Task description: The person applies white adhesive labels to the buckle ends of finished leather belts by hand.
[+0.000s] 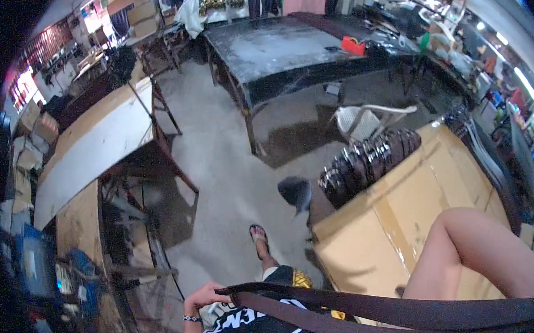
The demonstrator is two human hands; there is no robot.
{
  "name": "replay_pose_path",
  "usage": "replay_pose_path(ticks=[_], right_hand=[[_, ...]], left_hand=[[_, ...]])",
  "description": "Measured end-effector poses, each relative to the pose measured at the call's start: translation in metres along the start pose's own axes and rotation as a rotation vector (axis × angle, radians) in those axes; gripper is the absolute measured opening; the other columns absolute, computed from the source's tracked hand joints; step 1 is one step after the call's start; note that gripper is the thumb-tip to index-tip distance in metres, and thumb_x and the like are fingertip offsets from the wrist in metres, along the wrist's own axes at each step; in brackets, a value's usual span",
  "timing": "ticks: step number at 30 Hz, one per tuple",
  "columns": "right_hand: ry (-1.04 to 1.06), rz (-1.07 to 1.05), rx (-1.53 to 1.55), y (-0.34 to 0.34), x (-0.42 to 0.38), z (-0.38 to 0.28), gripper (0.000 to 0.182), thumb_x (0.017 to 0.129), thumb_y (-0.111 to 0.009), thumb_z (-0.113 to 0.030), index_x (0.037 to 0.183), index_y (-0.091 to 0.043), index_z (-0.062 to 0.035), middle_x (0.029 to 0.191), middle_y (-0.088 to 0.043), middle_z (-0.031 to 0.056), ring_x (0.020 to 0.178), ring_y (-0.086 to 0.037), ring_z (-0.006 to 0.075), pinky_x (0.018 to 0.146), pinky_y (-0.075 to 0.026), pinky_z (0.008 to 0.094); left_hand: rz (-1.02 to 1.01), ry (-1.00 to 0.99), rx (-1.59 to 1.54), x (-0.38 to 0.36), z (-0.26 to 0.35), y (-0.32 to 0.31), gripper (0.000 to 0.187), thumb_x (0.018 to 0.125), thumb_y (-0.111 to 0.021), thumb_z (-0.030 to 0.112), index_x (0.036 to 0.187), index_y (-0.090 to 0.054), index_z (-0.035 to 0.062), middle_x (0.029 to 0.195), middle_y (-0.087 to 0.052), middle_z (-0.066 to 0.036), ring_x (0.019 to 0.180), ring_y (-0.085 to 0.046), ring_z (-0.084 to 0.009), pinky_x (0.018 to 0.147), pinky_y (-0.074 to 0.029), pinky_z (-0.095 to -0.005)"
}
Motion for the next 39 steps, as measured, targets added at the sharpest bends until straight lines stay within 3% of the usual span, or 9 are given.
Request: replay_pose_path(ticks=[5, 12, 15, 19, 30, 33, 35, 36, 39], right_hand=[[-0.264, -0.169, 0.069, -0.04, -0.11, 0.08, 0.038, 0.09, -0.059, -0.032, 0.12, -0.054, -0.0092, 0.099, -0.062, 0.0081, 0.063, -0.057, 0.0162, 0.043, -0.039, 0.0268], [-0.673, -0.409, 0.18, -0.117, -0.261, 0.2, 0.046, 0.093, -0.053, -0.028, 0.129, -0.041, -0.0029, 0.094, -0.056, 0.0071, 0.064, -0.051, 0.0154, 0.05, -0.038, 0.0262], [-0.938, -0.506, 0.259, -0.145, -0.332, 0.254, 0.05, 0.094, -0.051, -0.027, 0.133, -0.036, -0.0002, 0.091, -0.053, 0.0067, 0.065, -0.049, 0.0151, 0.052, -0.038, 0.0259], [-1.312, -0.611, 0.364, -0.174, -0.432, 0.319, 0.055, 0.096, -0.048, -0.025, 0.139, -0.028, 0.0034, 0.088, -0.05, 0.0061, 0.066, -0.046, 0.0147, 0.056, -0.037, 0.0256], [-1.923, -0.652, 0.439, -0.255, -0.703, 0.439, 0.062, 0.103, -0.04, -0.022, 0.148, -0.014, 0.0117, 0.083, -0.043, 0.0053, 0.064, -0.039, 0.0106, 0.057, -0.036, 0.0261], [-1.815, -0.77, 0.218, -0.253, -0.763, 0.497, 0.046, 0.103, -0.043, -0.028, 0.13, -0.047, 0.0085, 0.079, -0.05, 0.005, 0.052, -0.041, 0.0074, 0.044, -0.036, 0.0229], [-1.704, -0.814, -0.005, -0.263, -0.815, 0.52, 0.038, 0.104, -0.043, -0.028, 0.113, -0.061, 0.0041, 0.071, -0.054, 0.0025, 0.043, -0.039, 0.0053, 0.034, -0.032, 0.0196], [-1.685, -0.761, -0.177, -0.271, -0.843, 0.521, 0.038, 0.104, -0.043, -0.029, 0.113, -0.061, 0.0034, 0.072, -0.053, 0.0028, 0.042, -0.039, 0.0047, 0.034, -0.032, 0.0193], [-1.963, -0.854, 0.124, -0.32, -0.939, 0.506, 0.05, 0.102, -0.044, -0.037, 0.122, -0.056, 0.0079, 0.071, -0.056, 0.0027, 0.043, -0.042, 0.0052, 0.037, -0.039, 0.0208]], left_hand=[[0.111, -0.003, -0.004, 0.072, 0.097, 0.122, 0.027, 0.078, -0.081, 0.028, 0.094, -0.077, 0.0054, 0.073, -0.065, 0.006, 0.065, -0.05, -0.005, 0.057, -0.037, -0.0231], [0.02, -0.049, 0.191, 0.171, 0.238, 0.227, 0.026, 0.081, -0.079, 0.026, 0.095, -0.076, 0.0037, 0.083, -0.072, 0.003, 0.077, -0.059, -0.0063, 0.072, -0.048, -0.0246], [-0.132, 0.039, 0.25, 0.239, 0.255, 0.241, 0.028, 0.081, -0.079, 0.028, 0.096, -0.076, 0.004, 0.081, -0.07, 0.004, 0.076, -0.057, -0.0063, 0.073, -0.048, -0.0261], [-0.436, -0.234, 0.369, 0.29, 0.348, 0.214, 0.029, 0.085, -0.077, 0.027, 0.095, -0.073, 0.0002, 0.08, -0.067, 0.003, 0.076, -0.056, -0.0058, 0.068, -0.047, -0.0253], [-0.612, -0.122, 0.154, 0.46, 0.441, 0.298, 0.029, 0.084, -0.078, 0.028, 0.096, -0.073, 0.0013, 0.08, -0.069, 0.004, 0.074, -0.056, -0.0037, 0.065, -0.046, -0.023], [-0.565, -0.323, 0.2, 0.514, 0.516, 0.345, 0.027, 0.086, -0.076, 0.025, 0.101, -0.072, 0.0026, 0.081, -0.069, 0.005, 0.072, -0.057, -0.0027, 0.061, -0.044, -0.0219], [-0.512, -0.186, -0.046, 0.544, 0.551, 0.381, 0.016, 0.084, -0.077, 0.016, 0.091, -0.071, 0.003, 0.085, -0.07, 0.001, 0.075, -0.055, -0.0045, 0.068, -0.046, -0.0245], [-0.476, -0.144, -0.023, 0.557, 0.562, 0.402, 0.015, 0.083, -0.077, 0.013, 0.093, -0.071, 0.0034, 0.085, -0.071, 0.002, 0.074, -0.055, -0.0043, 0.067, -0.046, -0.0249], [-0.465, -0.309, 0.179, 0.584, 0.606, 0.444, 0.016, 0.082, -0.074, 0.011, 0.098, -0.073, 0.0067, 0.076, -0.066, 0.005, 0.066, -0.053, -0.0055, 0.056, -0.044, -0.0255]])
Point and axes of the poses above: each hand's wrist, its own x-axis towards the middle knuckle, its own y-axis out of the back of the hand, z = x × y, the point moved 10 cm from there along x, towards the middle knuckle
